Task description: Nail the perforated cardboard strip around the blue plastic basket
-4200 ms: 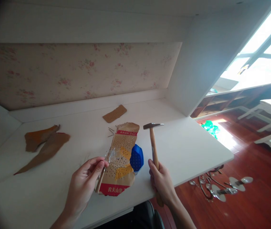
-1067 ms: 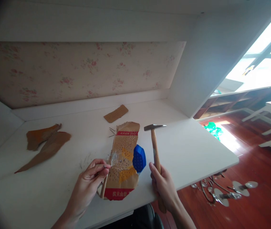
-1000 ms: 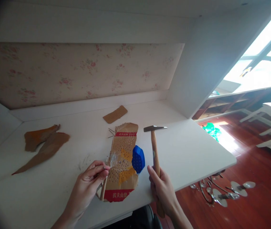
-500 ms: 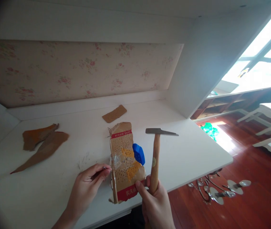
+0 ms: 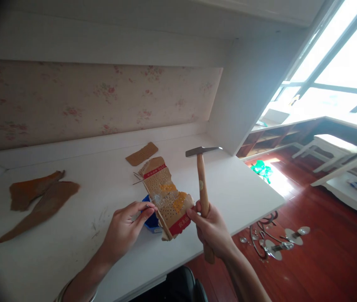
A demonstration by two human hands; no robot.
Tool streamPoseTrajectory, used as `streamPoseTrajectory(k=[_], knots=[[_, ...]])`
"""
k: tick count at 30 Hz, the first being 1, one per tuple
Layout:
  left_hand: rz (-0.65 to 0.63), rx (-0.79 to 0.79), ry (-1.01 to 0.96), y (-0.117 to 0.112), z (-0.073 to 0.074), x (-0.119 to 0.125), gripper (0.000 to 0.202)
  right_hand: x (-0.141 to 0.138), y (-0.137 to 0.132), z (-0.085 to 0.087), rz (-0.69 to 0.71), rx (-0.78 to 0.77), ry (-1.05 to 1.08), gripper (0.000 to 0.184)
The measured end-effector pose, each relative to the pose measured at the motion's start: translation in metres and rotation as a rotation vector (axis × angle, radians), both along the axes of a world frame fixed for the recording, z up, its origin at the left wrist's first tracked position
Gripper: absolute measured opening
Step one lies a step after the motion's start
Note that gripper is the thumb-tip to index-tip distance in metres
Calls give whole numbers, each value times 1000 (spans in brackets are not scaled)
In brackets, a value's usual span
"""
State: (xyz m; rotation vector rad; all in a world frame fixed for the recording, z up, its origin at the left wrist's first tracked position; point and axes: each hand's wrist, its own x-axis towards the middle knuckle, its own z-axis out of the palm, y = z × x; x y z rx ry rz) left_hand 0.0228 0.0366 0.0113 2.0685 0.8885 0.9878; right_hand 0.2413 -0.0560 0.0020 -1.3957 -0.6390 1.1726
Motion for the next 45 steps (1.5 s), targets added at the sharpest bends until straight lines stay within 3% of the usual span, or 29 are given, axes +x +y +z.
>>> streamPoseTrajectory(k=[4,8,20,45], knots=[[-67,164,22,9,-10,13,13,9,7,-10,54,-32,-24,44],[-133,232,83,12,-12,19,13,7,6,-14,62,-47,-21,43],[-73,219,120,14,-27,26,13,3,10,-11,12,-40,0,44],[-41,243,98,8,-29,28,12,-2,6,-15,-2,-37,47,40]])
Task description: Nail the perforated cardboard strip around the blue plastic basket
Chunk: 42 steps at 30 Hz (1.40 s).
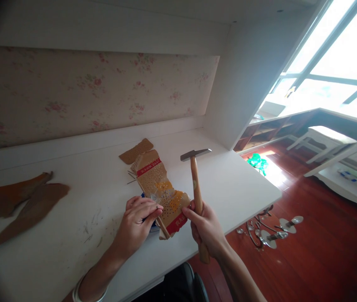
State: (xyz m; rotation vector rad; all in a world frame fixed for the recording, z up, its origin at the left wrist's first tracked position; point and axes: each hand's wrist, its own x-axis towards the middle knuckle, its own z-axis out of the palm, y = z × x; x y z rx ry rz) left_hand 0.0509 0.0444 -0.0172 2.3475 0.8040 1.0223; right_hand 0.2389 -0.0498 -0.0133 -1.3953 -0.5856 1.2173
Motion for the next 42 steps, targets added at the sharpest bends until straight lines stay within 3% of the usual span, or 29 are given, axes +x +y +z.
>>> streamPoseTrajectory(k=[7,13,18,23,29,32,42], knots=[[-11,-9,-52,1,9,-1,15,3,3,10,-30,42,59,41],[-117,-47,-156,1,25,8,13,13,0,24,-38,66,39,44],[-145,-50,-154,-2,31,14,12,22,-8,25,-10,68,19,41],[-130,-15,-99,-1,30,16,11,32,-9,15,16,45,13,38],[-243,-24,-23,3,21,21,12,39,-2,-1,38,28,-4,35],[-215,-44,36,3,17,22,12,38,-1,-7,38,16,-3,35],[-154,-87,102,4,14,23,9,39,0,-6,9,30,15,35]])
